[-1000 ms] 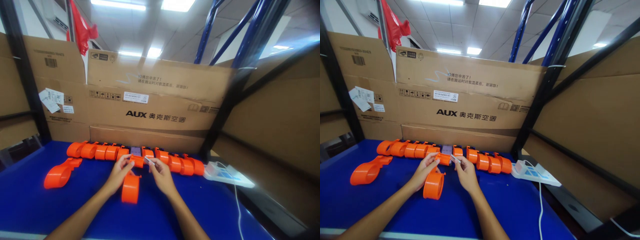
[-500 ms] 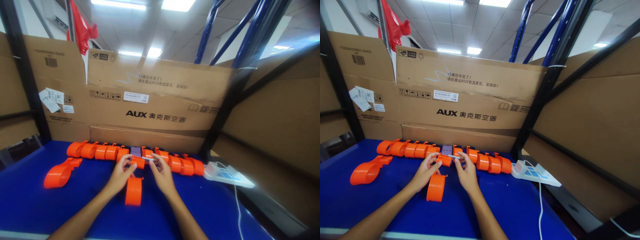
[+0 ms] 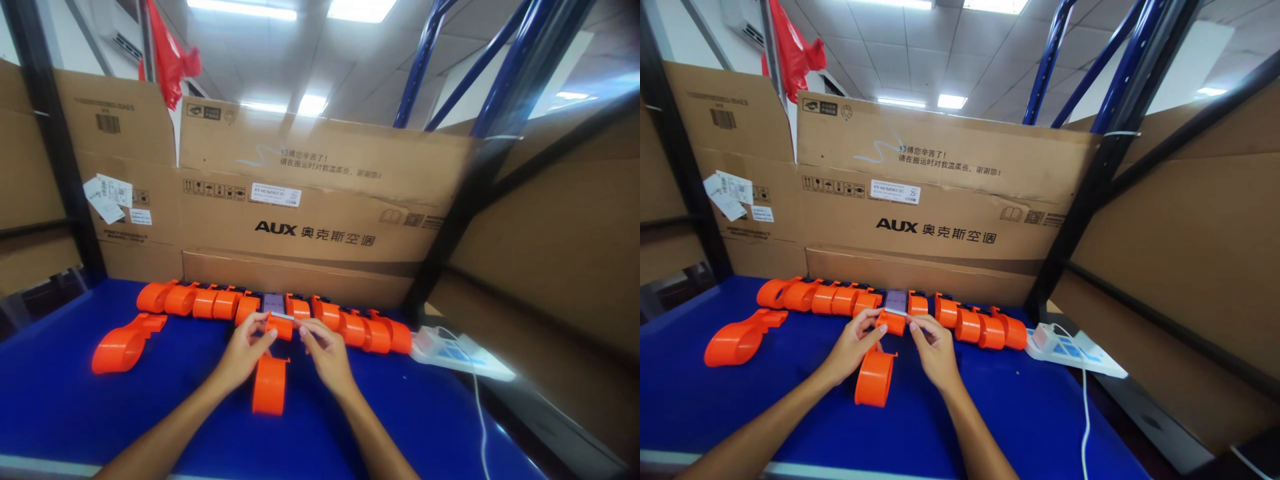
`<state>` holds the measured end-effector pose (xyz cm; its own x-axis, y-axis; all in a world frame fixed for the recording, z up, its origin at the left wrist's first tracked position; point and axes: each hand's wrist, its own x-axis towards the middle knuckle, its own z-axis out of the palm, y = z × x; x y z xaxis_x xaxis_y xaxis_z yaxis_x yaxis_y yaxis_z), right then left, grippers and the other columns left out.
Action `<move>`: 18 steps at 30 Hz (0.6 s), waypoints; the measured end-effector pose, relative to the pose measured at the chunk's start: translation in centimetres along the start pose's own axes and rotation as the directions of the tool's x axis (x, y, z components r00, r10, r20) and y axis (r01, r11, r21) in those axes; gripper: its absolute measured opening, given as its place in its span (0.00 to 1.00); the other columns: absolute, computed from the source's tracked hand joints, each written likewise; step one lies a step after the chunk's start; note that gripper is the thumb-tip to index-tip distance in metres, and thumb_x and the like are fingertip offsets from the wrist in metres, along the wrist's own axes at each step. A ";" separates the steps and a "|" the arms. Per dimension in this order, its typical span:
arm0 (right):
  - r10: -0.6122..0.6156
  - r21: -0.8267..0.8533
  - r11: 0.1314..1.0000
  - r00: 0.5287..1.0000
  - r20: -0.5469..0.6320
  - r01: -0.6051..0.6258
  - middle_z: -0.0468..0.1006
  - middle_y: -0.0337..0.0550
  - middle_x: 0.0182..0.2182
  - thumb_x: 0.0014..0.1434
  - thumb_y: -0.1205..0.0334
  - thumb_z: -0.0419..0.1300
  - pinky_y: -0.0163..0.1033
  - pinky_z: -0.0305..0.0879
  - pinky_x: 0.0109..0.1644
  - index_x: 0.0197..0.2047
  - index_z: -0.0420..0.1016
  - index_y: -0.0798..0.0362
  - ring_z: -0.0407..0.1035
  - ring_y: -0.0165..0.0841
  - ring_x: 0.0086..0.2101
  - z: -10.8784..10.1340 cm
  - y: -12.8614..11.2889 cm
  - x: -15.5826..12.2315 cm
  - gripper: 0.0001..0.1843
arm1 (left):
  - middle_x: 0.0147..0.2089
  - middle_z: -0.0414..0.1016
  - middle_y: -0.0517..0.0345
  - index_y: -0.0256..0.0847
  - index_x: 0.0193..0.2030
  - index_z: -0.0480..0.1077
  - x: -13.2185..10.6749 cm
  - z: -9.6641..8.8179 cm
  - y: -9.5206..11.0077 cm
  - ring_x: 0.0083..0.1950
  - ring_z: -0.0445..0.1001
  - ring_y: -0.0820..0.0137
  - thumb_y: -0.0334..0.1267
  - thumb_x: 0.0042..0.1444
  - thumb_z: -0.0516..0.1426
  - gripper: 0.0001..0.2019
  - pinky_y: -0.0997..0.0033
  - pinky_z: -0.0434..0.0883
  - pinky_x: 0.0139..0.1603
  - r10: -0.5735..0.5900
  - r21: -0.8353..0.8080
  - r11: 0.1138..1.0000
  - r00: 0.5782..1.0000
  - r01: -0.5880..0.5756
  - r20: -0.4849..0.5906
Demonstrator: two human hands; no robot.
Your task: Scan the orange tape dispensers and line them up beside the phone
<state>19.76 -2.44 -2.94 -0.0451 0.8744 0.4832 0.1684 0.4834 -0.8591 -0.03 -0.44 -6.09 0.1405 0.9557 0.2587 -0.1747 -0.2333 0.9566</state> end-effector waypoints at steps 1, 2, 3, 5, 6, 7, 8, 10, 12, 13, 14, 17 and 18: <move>0.006 0.006 1.000 1.000 0.017 -0.007 0.79 0.47 0.41 0.60 0.46 0.63 0.36 0.65 0.26 0.47 0.83 0.48 0.69 0.33 0.29 0.0 -0.1 0.0 0.18 | 0.44 0.79 0.52 0.41 0.56 0.67 -0.1 0.1 0.0 0.26 0.75 0.72 0.51 0.52 0.65 0.28 0.69 0.71 0.30 -0.002 -0.002 1.000 1.000 0.002 0.004; 0.011 0.012 1.000 1.000 0.028 -0.012 0.79 0.47 0.41 0.59 0.46 0.64 0.36 0.65 0.26 0.47 0.83 0.48 0.69 0.33 0.29 0.1 -0.1 0.0 0.18 | 0.44 0.79 0.52 0.42 0.56 0.67 -0.1 0.1 0.1 0.26 0.75 0.71 0.51 0.52 0.65 0.28 0.69 0.71 0.30 -0.005 -0.003 1.000 1.000 0.005 0.004; 0.014 0.018 1.000 0.999 0.034 -0.014 0.79 0.47 0.42 0.59 0.46 0.63 0.35 0.65 0.25 0.47 0.83 0.48 0.68 0.33 0.29 0.1 -0.1 0.0 0.19 | 0.44 0.79 0.52 0.42 0.56 0.67 -0.1 0.2 0.1 0.26 0.75 0.71 0.51 0.52 0.65 0.28 0.69 0.71 0.30 -0.007 0.000 1.000 1.000 0.007 0.002; 0.012 0.024 1.000 0.999 0.032 -0.013 0.79 0.47 0.42 0.60 0.46 0.63 0.35 0.64 0.26 0.49 0.82 0.48 0.68 0.32 0.28 0.2 -0.1 0.0 0.19 | 0.43 0.79 0.53 0.42 0.56 0.67 -0.1 0.2 0.4 0.26 0.75 0.71 0.50 0.51 0.66 0.28 0.70 0.70 0.30 -0.011 0.001 1.000 1.000 0.011 -0.008; 0.012 0.021 1.000 1.000 0.026 -0.012 0.79 0.47 0.42 0.60 0.46 0.63 0.35 0.64 0.26 0.49 0.82 0.48 0.68 0.32 0.28 0.3 0.0 -0.1 0.19 | 0.41 0.79 0.54 0.42 0.56 0.68 -0.1 0.2 0.5 0.26 0.75 0.71 0.50 0.51 0.66 0.28 0.70 0.70 0.29 -0.011 -0.009 1.000 1.000 0.011 -0.018; 0.015 0.014 1.000 1.000 0.018 -0.015 0.80 0.47 0.42 0.60 0.46 0.62 0.36 0.65 0.27 0.50 0.81 0.47 0.69 0.33 0.29 0.4 0.1 -0.1 0.20 | 0.40 0.79 0.55 0.42 0.56 0.68 0.0 0.2 0.7 0.26 0.75 0.71 0.51 0.50 0.66 0.28 0.71 0.69 0.29 -0.010 -0.028 1.000 0.999 0.009 -0.034; 0.021 0.003 1.000 1.000 0.009 -0.021 0.80 0.47 0.42 0.60 0.46 0.62 0.36 0.65 0.28 0.51 0.81 0.47 0.69 0.33 0.29 0.5 0.2 -0.1 0.21 | 0.38 0.78 0.56 0.42 0.56 0.68 0.1 0.0 0.9 0.26 0.74 0.72 0.51 0.50 0.67 0.29 0.71 0.69 0.29 -0.005 -0.056 0.998 0.998 0.001 -0.063; 0.030 -0.033 0.999 0.999 -0.013 -0.030 0.81 0.47 0.40 0.60 0.44 0.62 0.38 0.67 0.32 0.50 0.81 0.48 0.71 0.36 0.31 0.8 0.6 -0.1 0.22 | 0.34 0.77 0.59 0.42 0.55 0.69 0.4 -0.5 1.3 0.25 0.73 0.73 0.51 0.47 0.68 0.29 0.73 0.68 0.28 -0.002 -0.132 0.991 0.988 -0.018 -0.152; 0.030 -0.083 0.996 0.998 -0.055 -0.034 0.82 0.47 0.37 0.59 0.43 0.61 0.39 0.68 0.34 0.47 0.81 0.50 0.72 0.38 0.33 0.7 1.2 0.0 0.22 | 0.30 0.74 0.63 0.42 0.53 0.70 0.8 -1.3 1.7 0.24 0.70 0.74 0.52 0.45 0.68 0.30 0.74 0.67 0.27 -0.026 -0.210 0.977 0.967 -0.029 -0.253; 0.027 -0.114 0.993 0.996 -0.086 -0.037 0.82 0.46 0.35 0.59 0.42 0.60 0.39 0.68 0.35 0.45 0.81 0.51 0.72 0.38 0.32 0.5 1.4 0.1 0.22 | 0.28 0.72 0.65 0.42 0.53 0.70 1.0 -1.8 1.9 0.24 0.69 0.74 0.53 0.44 0.69 0.31 0.75 0.66 0.25 -0.047 -0.245 0.969 0.956 -0.026 -0.289; 0.026 -0.151 0.988 0.992 -0.123 -0.044 0.81 0.46 0.33 0.60 0.42 0.59 0.39 0.68 0.35 0.42 0.81 0.52 0.72 0.38 0.31 0.2 1.6 0.3 0.22 | 0.26 0.70 0.66 0.42 0.52 0.70 1.2 -2.2 2.1 0.23 0.68 0.74 0.54 0.44 0.69 0.31 0.75 0.65 0.24 -0.067 -0.273 0.962 0.945 -0.025 -0.322; 0.064 -0.357 0.924 0.976 -0.209 -0.137 0.79 0.44 0.27 0.62 0.46 0.55 0.37 0.64 0.32 0.35 0.78 0.53 0.71 0.38 0.29 -1.8 2.0 0.8 0.20 | 0.22 0.66 0.69 0.41 0.51 0.70 1.6 -3.4 2.6 0.20 0.65 0.75 0.54 0.44 0.68 0.30 0.76 0.63 0.22 -0.085 -0.316 0.948 0.921 -0.043 -0.379; 0.119 -0.479 0.853 0.971 -0.209 -0.208 0.78 0.44 0.25 0.62 0.49 0.54 0.37 0.62 0.31 0.32 0.77 0.52 0.71 0.38 0.28 -2.7 2.0 0.9 0.18 | 0.22 0.65 0.69 0.41 0.51 0.70 1.7 -3.6 2.7 0.19 0.65 0.76 0.54 0.45 0.68 0.30 0.76 0.63 0.21 -0.085 -0.319 0.947 0.919 -0.046 -0.385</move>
<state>22.67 -0.78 -3.75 0.1817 0.8976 0.4017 0.6249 0.2100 -0.7519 -3.81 1.23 -3.59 -0.2311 0.9673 0.1048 -0.4828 -0.2075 0.8508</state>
